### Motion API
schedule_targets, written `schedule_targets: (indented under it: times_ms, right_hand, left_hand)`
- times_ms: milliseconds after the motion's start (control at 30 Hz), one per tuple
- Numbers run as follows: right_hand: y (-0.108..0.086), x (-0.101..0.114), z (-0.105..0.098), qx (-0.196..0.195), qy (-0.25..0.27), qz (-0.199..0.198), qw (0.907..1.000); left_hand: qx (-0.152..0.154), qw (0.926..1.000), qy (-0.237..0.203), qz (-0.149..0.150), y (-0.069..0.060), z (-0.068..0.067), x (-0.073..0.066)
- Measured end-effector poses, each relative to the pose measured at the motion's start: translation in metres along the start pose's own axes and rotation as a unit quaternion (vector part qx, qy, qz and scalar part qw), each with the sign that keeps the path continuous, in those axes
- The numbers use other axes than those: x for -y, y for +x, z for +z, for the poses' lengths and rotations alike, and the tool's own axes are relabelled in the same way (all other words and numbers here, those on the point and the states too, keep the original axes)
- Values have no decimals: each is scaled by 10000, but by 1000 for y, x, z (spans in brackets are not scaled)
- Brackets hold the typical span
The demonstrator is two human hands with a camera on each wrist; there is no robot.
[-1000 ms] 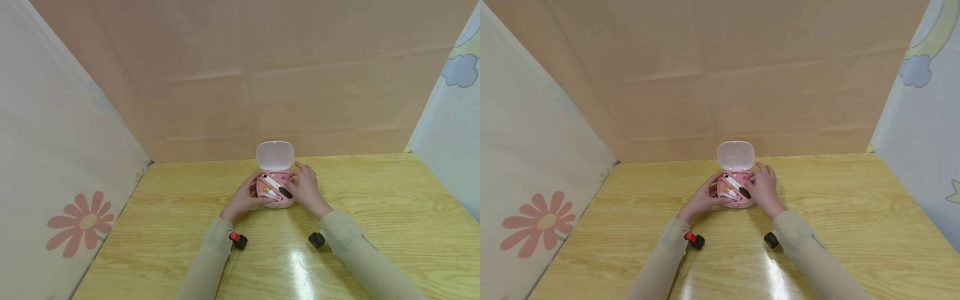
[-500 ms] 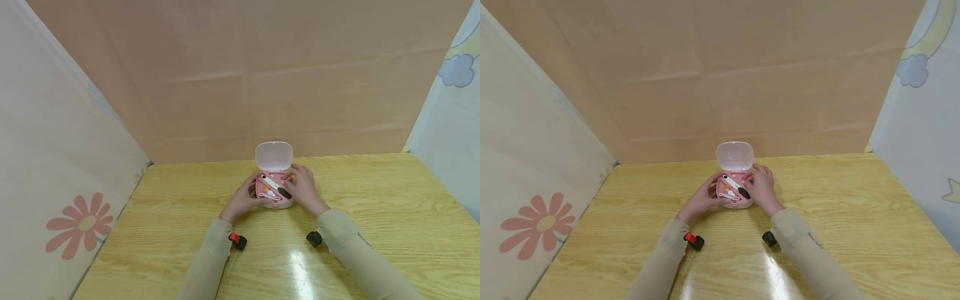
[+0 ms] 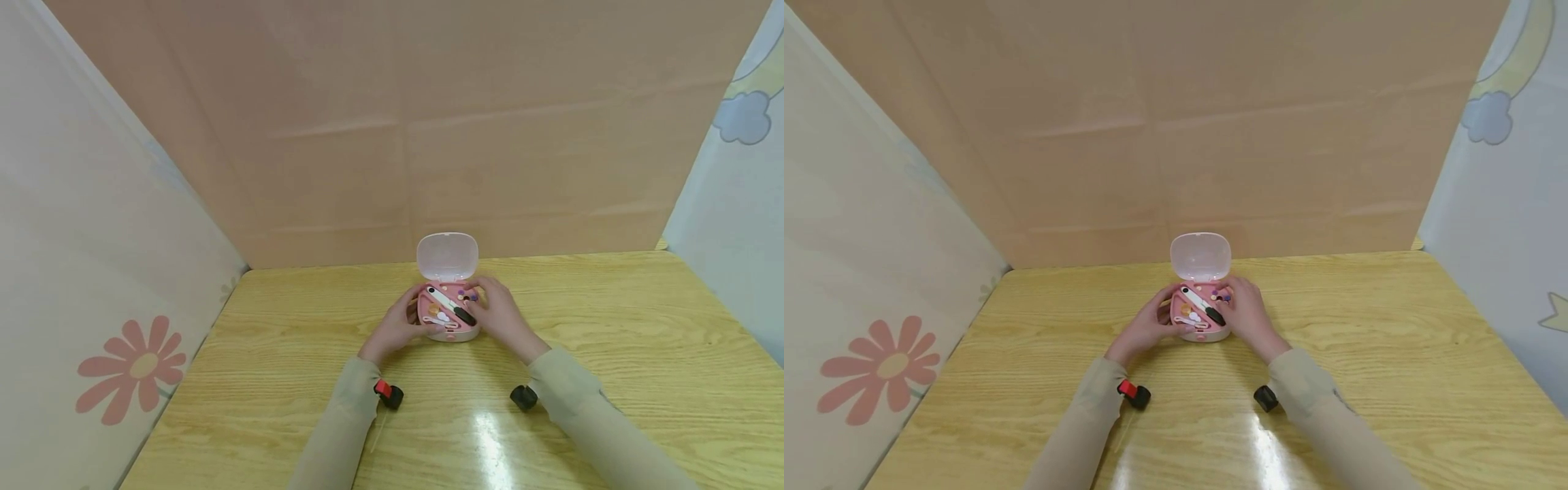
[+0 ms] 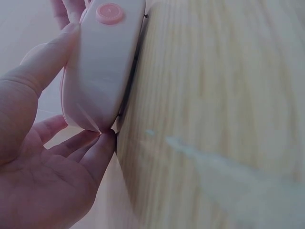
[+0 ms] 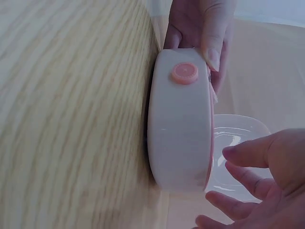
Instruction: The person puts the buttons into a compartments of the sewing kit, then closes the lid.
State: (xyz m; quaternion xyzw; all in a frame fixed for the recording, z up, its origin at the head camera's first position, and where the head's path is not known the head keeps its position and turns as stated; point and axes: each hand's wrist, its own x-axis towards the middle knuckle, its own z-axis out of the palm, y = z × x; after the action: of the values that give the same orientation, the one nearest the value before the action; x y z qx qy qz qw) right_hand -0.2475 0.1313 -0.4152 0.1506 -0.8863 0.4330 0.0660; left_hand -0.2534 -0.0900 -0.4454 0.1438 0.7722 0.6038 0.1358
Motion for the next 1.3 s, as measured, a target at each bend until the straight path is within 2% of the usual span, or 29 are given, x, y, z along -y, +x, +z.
schedule_targets:
  times_ms: [333, 633, 900, 1000, 1300]
  right_hand:
    - [-16, 2, -18, 399, 57, 132, 9991]
    - [-24, -5, -37, 799, 758, 338, 9933]
    - [-31, -20, -58, 1053, 1140, 744, 9851]
    - [-28, -27, -64, 1115, 1487, 827, 9791]
    - [-3, -42, -71, 1186, 2824, 1059, 9460]
  left_hand:
    - [-36, 10000, 19, 19, -1, 0, -2]
    - [-67, 10000, 2, 42, -1, 0, -3]
    - [-11, 9999, -36, 120, -2, 1, -2]
    - [-7, 9999, -46, 102, -2, 0, -2]
    - [32, 9999, 1, 124, -1, 0, 1]
